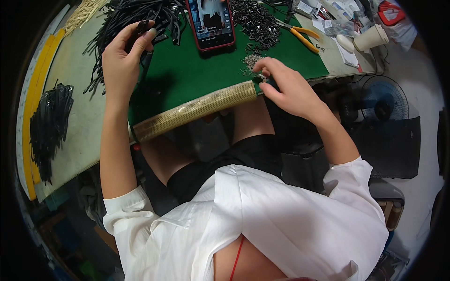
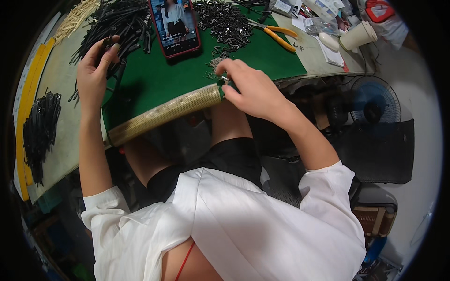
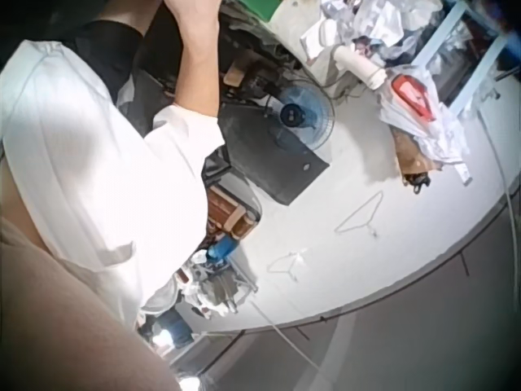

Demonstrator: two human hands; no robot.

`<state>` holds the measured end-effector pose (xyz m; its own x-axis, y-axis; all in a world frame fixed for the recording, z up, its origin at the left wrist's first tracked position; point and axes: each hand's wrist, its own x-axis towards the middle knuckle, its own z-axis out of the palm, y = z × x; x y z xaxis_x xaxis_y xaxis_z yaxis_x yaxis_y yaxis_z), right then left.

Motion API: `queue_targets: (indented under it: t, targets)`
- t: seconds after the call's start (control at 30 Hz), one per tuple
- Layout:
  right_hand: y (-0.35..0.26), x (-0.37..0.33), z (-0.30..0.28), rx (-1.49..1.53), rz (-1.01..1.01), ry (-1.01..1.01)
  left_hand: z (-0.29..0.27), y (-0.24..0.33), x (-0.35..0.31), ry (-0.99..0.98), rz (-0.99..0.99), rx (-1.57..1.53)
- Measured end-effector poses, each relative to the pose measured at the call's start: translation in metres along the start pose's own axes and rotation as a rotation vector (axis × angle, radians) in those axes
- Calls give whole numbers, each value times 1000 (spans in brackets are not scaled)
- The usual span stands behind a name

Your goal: The person repeatedly picks up black cables and small metal pins from a green workbench, inserts the pins into the cable ends, and places the assembled units back on the table. The hands work continuously in a repetitive cycle without changing tools or location.

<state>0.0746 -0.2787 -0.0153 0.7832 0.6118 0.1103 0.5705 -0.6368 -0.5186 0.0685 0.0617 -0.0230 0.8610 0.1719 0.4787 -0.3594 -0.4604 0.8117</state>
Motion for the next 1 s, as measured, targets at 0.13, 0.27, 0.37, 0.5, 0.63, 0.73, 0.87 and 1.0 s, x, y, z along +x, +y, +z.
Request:
queue_targets:
  t: [0.13, 0.27, 0.37, 0.5, 0.63, 0.73, 0.87, 1.0]
  targets:
    - [3, 3, 5, -87, -67, -61, 4, -2, 0, 26, 65, -87]
    - [1, 9, 8, -137, -67, -89, 2, 3, -1, 100, 39, -113]
    - [0, 10, 8, -158, -78, -96, -1, 8, -1, 107, -12, -165]
    - [0, 11, 9, -146, -81, -101, -1, 15, -5, 44, -35, -170]
    - [-2, 12, 8, -164, -57, -105, -1, 25, -12, 17, -43, -198]
    - [-2, 12, 8, -159, -42, -103, 1, 25, -15, -12, -17, -263]
    - [-3, 12, 8, -167, -57, -113, 2, 27, -20, -44, -37, -303]
    - [-3, 14, 9, -146, -91, -101, 3, 26, -25, -60, -36, -265]
